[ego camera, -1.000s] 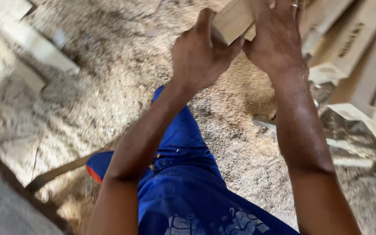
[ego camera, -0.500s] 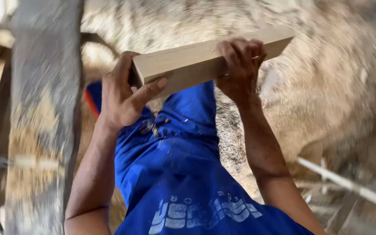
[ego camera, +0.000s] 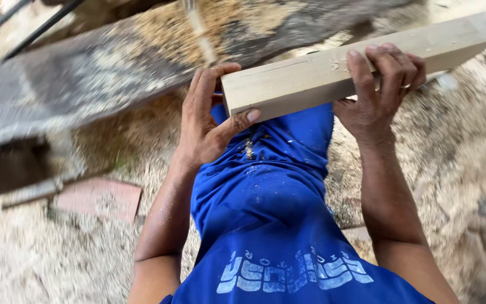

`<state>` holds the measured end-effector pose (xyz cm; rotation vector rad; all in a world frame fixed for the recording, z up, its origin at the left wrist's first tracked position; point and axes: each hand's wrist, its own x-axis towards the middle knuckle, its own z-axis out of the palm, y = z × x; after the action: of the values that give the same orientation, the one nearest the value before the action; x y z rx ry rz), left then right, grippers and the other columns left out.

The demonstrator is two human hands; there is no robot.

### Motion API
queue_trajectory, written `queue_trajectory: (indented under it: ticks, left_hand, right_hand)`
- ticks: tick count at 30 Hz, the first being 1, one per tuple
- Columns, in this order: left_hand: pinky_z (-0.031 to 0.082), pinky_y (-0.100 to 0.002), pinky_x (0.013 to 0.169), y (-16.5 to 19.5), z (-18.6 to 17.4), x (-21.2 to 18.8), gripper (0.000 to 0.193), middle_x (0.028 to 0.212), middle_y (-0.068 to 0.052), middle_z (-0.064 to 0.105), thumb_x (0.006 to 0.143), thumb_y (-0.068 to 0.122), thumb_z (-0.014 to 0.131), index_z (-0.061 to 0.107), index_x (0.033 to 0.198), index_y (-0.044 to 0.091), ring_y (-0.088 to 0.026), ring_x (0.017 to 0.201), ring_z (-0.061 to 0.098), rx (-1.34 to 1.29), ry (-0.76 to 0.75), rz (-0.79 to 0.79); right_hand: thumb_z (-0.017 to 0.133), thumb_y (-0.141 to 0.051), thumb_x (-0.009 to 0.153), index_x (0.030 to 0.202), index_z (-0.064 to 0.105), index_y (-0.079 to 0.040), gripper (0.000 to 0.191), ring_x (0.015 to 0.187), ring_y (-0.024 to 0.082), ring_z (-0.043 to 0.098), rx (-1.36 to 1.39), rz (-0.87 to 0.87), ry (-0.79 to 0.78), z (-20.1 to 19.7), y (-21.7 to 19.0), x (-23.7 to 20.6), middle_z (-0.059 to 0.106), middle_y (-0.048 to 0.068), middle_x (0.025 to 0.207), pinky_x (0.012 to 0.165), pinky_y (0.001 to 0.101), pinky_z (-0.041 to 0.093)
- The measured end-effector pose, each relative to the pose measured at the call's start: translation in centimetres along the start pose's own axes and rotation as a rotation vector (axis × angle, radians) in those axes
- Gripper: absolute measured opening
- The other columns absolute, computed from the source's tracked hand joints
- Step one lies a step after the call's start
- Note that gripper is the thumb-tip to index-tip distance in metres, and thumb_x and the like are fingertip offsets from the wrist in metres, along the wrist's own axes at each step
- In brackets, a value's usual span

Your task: The person holds a long rectangular wooden bar against a fixed drill press and drills a row of mortise holes along its face, repositioning the bar between holes and brushing away sawdust. After finishing the holes, the person carries the bar and stacks it with other completed drilled bars.

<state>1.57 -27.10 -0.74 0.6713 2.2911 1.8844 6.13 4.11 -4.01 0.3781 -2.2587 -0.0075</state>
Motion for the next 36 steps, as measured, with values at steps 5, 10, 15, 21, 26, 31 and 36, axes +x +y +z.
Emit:
queue_trajectory:
  ticks: [5, 10, 15, 21, 26, 31, 36]
  left_hand:
    - [0.061, -0.037, 0.102, -5.6, -6.3, -3.3, 0.067, 0.116, -0.011, 0.066, 0.096, 0.031, 0.082, 0.046, 0.147, 0.007, -0.02, 0.11, 0.07, -0.079, 0.182, -0.155]
    - [0.063, -0.037, 0.099, -8.8, -9.5, -3.5, 0.058, 0.124, -0.012, 0.063, 0.101, 0.034, 0.079, 0.049, 0.144, 0.007, -0.021, 0.111, 0.07, 0.006, 0.213, -0.152]
    - [0.058, -0.04, 0.097, -10.8, -9.6, -0.8, 0.049, 0.134, -0.018, 0.054, 0.103, 0.038, 0.071, 0.055, 0.137, 0.007, -0.026, 0.118, 0.06, 0.236, 0.313, -0.085]
    - [0.042, -0.046, 0.115, -14.7, -8.0, 6.3, 0.034, 0.136, -0.018, 0.056, 0.108, 0.028, 0.063, 0.058, 0.133, 0.006, -0.034, 0.131, 0.052, 0.363, 0.43, -0.046]
    - [0.044, -0.045, 0.108, -17.6, -8.5, 13.8, 0.029, 0.126, -0.018, 0.06, 0.106, 0.021, 0.062, 0.058, 0.128, 0.003, -0.034, 0.122, 0.055, 0.337, 0.423, -0.08]
    - [0.046, -0.044, 0.1, -19.9, -9.3, 19.5, 0.022, 0.116, -0.017, 0.062, 0.105, 0.017, 0.06, 0.058, 0.119, 0.0, -0.033, 0.111, 0.057, 0.372, 0.439, -0.175]
    - [0.046, -0.04, 0.107, -21.7, -9.6, 22.2, 0.017, 0.122, -0.017, 0.059, 0.104, 0.014, 0.059, 0.059, 0.115, 0.0, -0.03, 0.118, 0.056, 0.259, 0.578, -0.136]
  right_hand:
    - [0.08, -0.017, 0.087, 0.142, 0.059, -0.017, 0.06, 0.136, 0.026, 0.051, 0.155, -0.097, -0.157, 5.4, -6.9, 3.8, 0.054, 0.005, 0.134, 0.117, 0.0525, 0.032]
    - [0.085, -0.014, 0.082, 0.147, 0.059, -0.019, 0.07, 0.135, 0.024, 0.051, 0.272, -0.057, -0.216, 9.7, -10.5, 6.2, 0.055, 0.004, 0.136, 0.117, 0.0472, 0.033]
    - [0.095, -0.016, 0.083, 0.155, 0.057, -0.021, 0.082, 0.128, 0.022, 0.052, 0.337, -0.03, -0.354, 12.0, -9.6, 7.7, 0.059, 0.001, 0.132, 0.113, 0.0438, 0.031]
    - [0.101, -0.018, 0.081, 0.158, 0.054, -0.029, 0.09, 0.126, 0.019, 0.055, 0.302, -0.054, -0.535, 16.6, -4.9, 11.7, 0.06, -0.001, 0.132, 0.117, 0.044, 0.03]
    - [0.098, -0.024, 0.064, 0.153, 0.057, -0.025, 0.098, 0.124, 0.025, 0.056, 0.347, -0.031, -0.701, 22.6, -1.7, 16.1, 0.062, 0.005, 0.133, 0.116, 0.0506, 0.028]
    - [0.096, -0.031, 0.063, 0.152, 0.058, -0.024, 0.097, 0.125, 0.026, 0.056, 0.438, 0.014, -0.792, 27.4, 0.2, 19.4, 0.062, 0.006, 0.132, 0.118, 0.0514, 0.027]
    - [0.088, -0.057, 0.057, 0.139, 0.062, -0.003, 0.101, 0.118, 0.032, 0.055, 0.28, -0.071, -0.781, 30.9, -1.4, 20.8, 0.06, 0.018, 0.123, 0.112, 0.0511, 0.03]
